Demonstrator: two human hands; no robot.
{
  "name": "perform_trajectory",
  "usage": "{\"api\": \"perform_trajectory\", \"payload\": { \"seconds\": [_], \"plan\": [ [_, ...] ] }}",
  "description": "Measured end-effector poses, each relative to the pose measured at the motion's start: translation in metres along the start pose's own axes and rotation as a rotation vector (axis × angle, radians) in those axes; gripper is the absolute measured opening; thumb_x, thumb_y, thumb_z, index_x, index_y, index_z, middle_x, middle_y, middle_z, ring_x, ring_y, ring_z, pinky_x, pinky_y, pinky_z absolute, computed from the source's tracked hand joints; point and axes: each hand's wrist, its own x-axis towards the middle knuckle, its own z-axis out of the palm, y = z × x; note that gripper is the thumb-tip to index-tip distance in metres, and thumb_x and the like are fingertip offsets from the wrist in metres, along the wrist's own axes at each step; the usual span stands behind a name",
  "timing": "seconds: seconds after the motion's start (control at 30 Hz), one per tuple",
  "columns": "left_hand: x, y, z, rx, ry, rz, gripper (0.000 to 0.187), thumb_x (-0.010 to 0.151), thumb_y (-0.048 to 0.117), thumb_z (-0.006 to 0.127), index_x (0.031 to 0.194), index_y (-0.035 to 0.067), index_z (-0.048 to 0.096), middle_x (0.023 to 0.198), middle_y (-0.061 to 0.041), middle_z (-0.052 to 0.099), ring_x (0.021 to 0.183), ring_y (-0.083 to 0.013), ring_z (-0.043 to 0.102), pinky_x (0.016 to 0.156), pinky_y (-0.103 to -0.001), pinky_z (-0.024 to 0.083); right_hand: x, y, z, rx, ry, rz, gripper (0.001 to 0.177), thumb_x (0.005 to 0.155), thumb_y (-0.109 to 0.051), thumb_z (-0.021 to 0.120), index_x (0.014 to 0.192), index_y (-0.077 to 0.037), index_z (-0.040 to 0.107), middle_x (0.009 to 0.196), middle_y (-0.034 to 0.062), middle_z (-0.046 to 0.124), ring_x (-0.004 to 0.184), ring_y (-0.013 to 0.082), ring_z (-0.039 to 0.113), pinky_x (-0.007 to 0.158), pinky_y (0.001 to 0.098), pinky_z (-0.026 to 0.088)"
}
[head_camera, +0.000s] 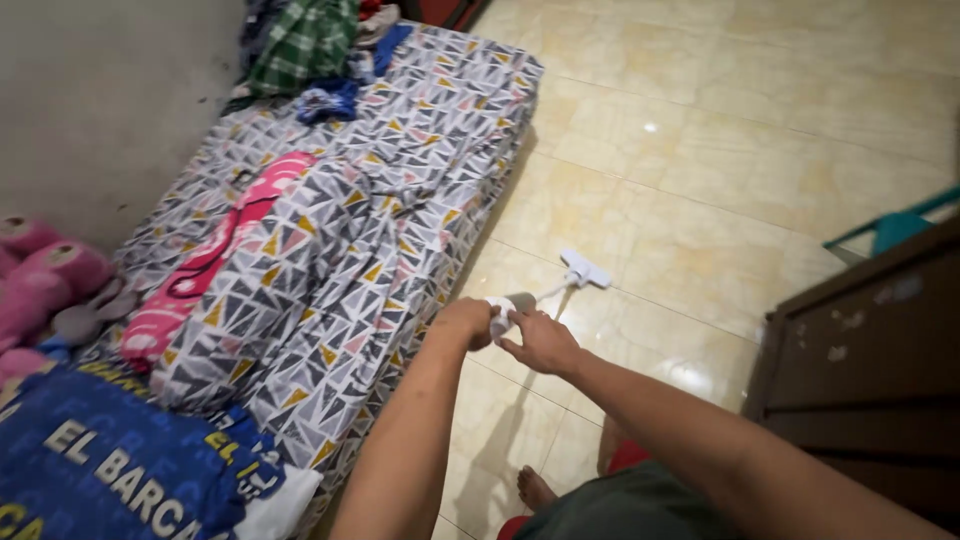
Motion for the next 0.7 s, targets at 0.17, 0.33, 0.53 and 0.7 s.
{"api": "perform_trajectory", "payload": {
  "seconds": [0.17, 0.33, 0.53, 0.7],
  "plan": [
    [0.028, 0.048, -0.027, 0.026, -0.064, -0.003, 0.066, 0.085, 0.015, 0.073, 0.147, 0.03, 0.054, 0.13, -0.008, 0.069, 0.12, -0.0286, 0.067, 0.101, -0.048, 0.054, 0.002, 0.041, -0.02, 0.058, 0.068, -0.014, 0.063, 0.091, -0.041, 0.067, 0.142, -0.007, 0.053, 0.129, 0.0179, 0.061, 0.119, 0.037, 0.059, 0.1, 0.0474, 0.05],
    [0.068, 0.108, -0.044, -0.021, -0.08, -0.043, 0.054, 0.091, 0.025, 0.071, 0.143, 0.028, 0.054, 0.134, -0.004, 0.066, 0.124, -0.0301, 0.064, 0.102, -0.064, 0.047, 0.015, 0.099, -0.051, 0.055, 0.1, 0.014, 0.056, 0.091, -0.035, 0.067, 0.137, -0.006, 0.057, 0.128, 0.0159, 0.064, 0.119, 0.0352, 0.061, 0.102, 0.0456, 0.05],
    [0.15, 0.162, -0.066, -0.129, -0.035, 0.013, 0.053, 0.091, 0.025, 0.07, 0.142, 0.027, 0.054, 0.132, -0.005, 0.067, 0.122, -0.0294, 0.064, 0.099, -0.05, 0.054, 0.04, 0.177, -0.104, 0.096, 0.135, 0.103, 0.054, 0.091, -0.033, 0.066, 0.139, -0.008, 0.057, 0.122, 0.0165, 0.064, 0.118, 0.0347, 0.059, 0.1, 0.0459, 0.048],
    [0.208, 0.214, -0.087, -0.194, -0.003, 0.004, 0.066, 0.094, 0.023, 0.066, 0.154, 0.026, 0.041, 0.134, -0.008, 0.064, 0.122, -0.0309, 0.064, 0.099, -0.048, 0.054, 0.057, 0.237, -0.146, 0.116, 0.197, 0.16, 0.051, 0.089, -0.028, 0.066, 0.136, -0.008, 0.062, 0.121, 0.0168, 0.067, 0.117, 0.0345, 0.062, 0.101, 0.0449, 0.05]
  ]
}}
